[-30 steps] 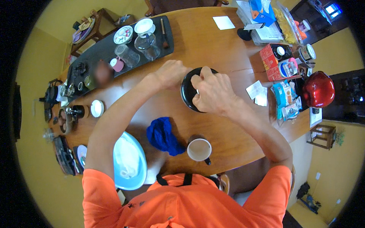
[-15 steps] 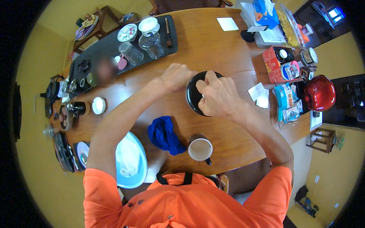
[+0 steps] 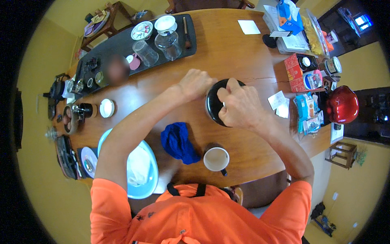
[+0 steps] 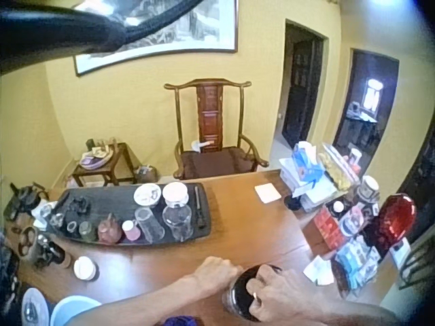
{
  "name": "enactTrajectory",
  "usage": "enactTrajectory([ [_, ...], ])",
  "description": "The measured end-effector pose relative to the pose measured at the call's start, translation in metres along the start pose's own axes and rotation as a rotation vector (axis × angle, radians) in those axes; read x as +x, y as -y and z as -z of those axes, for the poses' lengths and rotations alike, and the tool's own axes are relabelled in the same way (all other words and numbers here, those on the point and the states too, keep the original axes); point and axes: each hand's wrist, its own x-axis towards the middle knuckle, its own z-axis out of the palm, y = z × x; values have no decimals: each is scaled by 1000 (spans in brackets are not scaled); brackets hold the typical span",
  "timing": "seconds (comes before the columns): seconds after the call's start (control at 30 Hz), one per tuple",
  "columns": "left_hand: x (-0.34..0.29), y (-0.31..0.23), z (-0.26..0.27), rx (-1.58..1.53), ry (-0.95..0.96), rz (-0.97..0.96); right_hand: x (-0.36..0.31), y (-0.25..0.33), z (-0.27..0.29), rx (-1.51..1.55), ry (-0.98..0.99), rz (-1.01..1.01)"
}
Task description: The person cleans a wooden table by first wiping it with a blue cloth. They then use a white cloth to wipe the inside of a glass kettle and a mug. The person moves items on the table, including a kettle and a mug, to access different areas for cleaning.
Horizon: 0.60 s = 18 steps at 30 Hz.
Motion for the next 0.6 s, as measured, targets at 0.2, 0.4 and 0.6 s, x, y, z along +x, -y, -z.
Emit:
enactTrajectory([
  [0.2, -2, -5, -2, 0, -11, 26, -1, -7, 3, 88, -8, -33],
  [0.4, -7, -13, 1, 23, -46, 45, 1, 6, 1, -60, 49, 16],
  [0.6, -3, -16, -3, 15, -51, -15, -15, 7, 11, -128, -97, 65],
])
